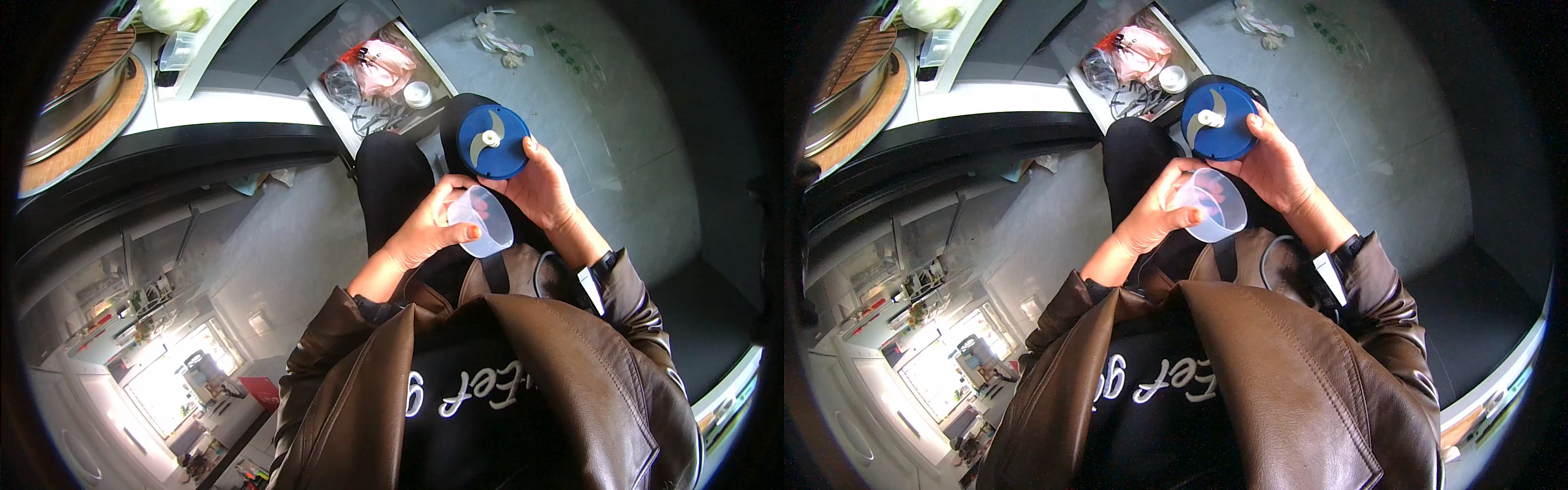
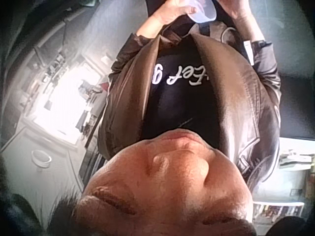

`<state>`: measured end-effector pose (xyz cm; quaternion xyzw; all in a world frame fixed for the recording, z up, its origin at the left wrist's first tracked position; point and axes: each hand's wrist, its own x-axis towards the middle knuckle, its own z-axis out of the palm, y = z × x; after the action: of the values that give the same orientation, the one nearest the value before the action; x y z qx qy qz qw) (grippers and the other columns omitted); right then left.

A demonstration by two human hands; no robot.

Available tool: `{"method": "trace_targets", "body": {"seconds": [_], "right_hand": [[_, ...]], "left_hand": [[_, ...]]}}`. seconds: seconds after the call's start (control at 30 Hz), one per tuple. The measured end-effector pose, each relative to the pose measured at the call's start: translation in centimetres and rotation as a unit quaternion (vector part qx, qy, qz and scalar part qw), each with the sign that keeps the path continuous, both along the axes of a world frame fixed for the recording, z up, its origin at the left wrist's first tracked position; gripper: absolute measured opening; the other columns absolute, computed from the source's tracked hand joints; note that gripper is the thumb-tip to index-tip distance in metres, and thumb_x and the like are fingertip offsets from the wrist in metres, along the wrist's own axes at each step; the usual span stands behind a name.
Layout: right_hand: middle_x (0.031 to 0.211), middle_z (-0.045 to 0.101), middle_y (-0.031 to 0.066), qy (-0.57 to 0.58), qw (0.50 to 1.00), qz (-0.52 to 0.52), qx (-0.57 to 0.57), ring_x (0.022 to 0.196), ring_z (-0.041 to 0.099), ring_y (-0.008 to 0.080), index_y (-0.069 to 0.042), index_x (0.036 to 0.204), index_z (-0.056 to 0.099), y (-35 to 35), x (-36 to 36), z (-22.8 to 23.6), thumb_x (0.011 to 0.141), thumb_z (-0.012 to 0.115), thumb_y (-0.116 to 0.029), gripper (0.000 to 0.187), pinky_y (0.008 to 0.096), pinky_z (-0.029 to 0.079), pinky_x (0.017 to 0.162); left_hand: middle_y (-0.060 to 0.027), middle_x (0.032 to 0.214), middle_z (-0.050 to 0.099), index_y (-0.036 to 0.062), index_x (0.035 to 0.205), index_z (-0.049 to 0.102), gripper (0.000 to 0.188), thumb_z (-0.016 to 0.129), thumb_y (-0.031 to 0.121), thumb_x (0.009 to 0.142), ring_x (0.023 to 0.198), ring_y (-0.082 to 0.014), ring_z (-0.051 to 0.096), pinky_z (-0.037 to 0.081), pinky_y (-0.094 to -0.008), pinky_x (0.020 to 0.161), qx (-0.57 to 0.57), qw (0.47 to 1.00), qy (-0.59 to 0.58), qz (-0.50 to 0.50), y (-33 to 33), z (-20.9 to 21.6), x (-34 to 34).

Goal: The person sits on the floor and assembles a small blue and clear plastic container. They open a drawer, retrieve a plastic bag, then pick up the blue lid and clear base, insert a white insert into the base, and screw the lid on. The person repeatedly unscrews and re-screws the lid to check the fit before placing the assembled container back into the drawer.

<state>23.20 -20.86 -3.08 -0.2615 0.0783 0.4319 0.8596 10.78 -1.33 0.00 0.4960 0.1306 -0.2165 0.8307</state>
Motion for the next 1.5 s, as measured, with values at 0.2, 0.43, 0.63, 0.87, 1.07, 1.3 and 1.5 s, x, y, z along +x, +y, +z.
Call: {"method": "trace_targets", "body": {"seconds": [0.2, 0.43, 0.63, 0.87, 1.07, 1.3, 1.5], "right_hand": [[0.153, 0.047, 0.0138, -0.083, 0.995, -0.003, -0.057, 0.138, 0.053, 0.0309, -0.015, 0.161, 0.034, 0.6, -0.2, 1.6, 0.093, 0.078, -0.038, 0.084, 0.0518, 0.053, 0.108], [0.149, 0.047, 0.0154, -0.125, 0.985, 0.000, -0.120, 0.136, 0.052, 0.0317, -0.021, 0.161, 0.036, 2.1, -1.1, 3.2, 0.086, 0.087, -0.034, 0.091, 0.0489, 0.052, 0.108], [0.147, 0.047, 0.0152, -0.128, 0.982, -0.002, -0.139, 0.132, 0.053, 0.0300, -0.023, 0.161, 0.034, 2.8, -1.8, 3.2, 0.085, 0.088, -0.038, 0.094, 0.0450, 0.052, 0.103], [0.148, 0.049, 0.0143, -0.089, 0.993, 0.013, -0.073, 0.133, 0.053, 0.0283, -0.022, 0.162, 0.033, 2.8, -2.0, 3.0, 0.093, 0.081, -0.032, 0.084, 0.0444, 0.052, 0.103], [0.147, 0.050, 0.0144, -0.085, 0.994, 0.014, -0.064, 0.134, 0.053, 0.0275, -0.021, 0.162, 0.033, 2.7, -1.9, 3.2, 0.096, 0.078, -0.029, 0.081, 0.0445, 0.053, 0.103], [0.151, 0.047, 0.0135, -0.094, 0.994, 0.017, -0.047, 0.137, 0.051, 0.0272, -0.020, 0.163, 0.031, 2.6, -2.0, 3.6, 0.101, 0.071, -0.035, 0.075, 0.0469, 0.052, 0.106], [0.156, 0.041, 0.0129, -0.082, 0.995, 0.041, -0.035, 0.140, 0.047, 0.0263, -0.021, 0.165, 0.026, 2.5, -2.1, 4.1, 0.106, 0.060, -0.046, 0.072, 0.0478, 0.048, 0.110]], "left_hand": [[-0.0127, 0.135, 0.056, 0.0086, 0.147, 0.042, 0.089, 0.093, 0.032, 0.079, 0.128, -0.0253, 0.057, 0.054, -0.0550, 0.109, 0.017, 0.989, -0.062, 0.133, 3.5, 3.2, 0.6], [-0.0130, 0.144, 0.049, 0.0065, 0.150, 0.043, 0.091, 0.094, 0.018, 0.075, 0.131, -0.0237, 0.053, 0.048, -0.0408, 0.109, 0.234, 0.953, -0.145, 0.127, 4.1, 7.0, 1.2], [-0.0125, 0.142, 0.052, 0.0069, 0.152, 0.043, 0.099, 0.097, 0.030, 0.072, 0.128, -0.0253, 0.056, 0.048, -0.0399, 0.106, 0.524, 0.807, -0.266, 0.057, 3.2, 7.0, 2.6], [-0.0186, 0.143, 0.051, 0.0073, 0.148, 0.049, 0.101, 0.099, 0.027, 0.062, 0.131, -0.0390, 0.050, 0.043, -0.0508, 0.111, 0.590, 0.736, -0.325, 0.071, 1.1, 7.3, 3.4], [-0.0177, 0.143, 0.051, 0.0100, 0.149, 0.050, 0.102, 0.099, 0.030, 0.062, 0.129, -0.0394, 0.050, 0.043, -0.0517, 0.109, 0.626, 0.703, -0.326, 0.083, 0.4, 7.7, 3.6], [-0.0196, 0.146, 0.047, 0.0050, 0.152, 0.046, 0.100, 0.096, 0.037, 0.071, 0.137, -0.0391, 0.045, 0.039, -0.0512, 0.115, 0.649, 0.691, -0.315, 0.053, 0.4, 7.8, 3.5], [-0.0238, 0.147, 0.044, 0.0039, 0.156, 0.038, 0.097, 0.084, 0.050, 0.084, 0.136, -0.0414, 0.045, 0.038, -0.0532, 0.114, 0.663, 0.672, -0.323, 0.064, 0.5, 6.6, 3.4]]}}
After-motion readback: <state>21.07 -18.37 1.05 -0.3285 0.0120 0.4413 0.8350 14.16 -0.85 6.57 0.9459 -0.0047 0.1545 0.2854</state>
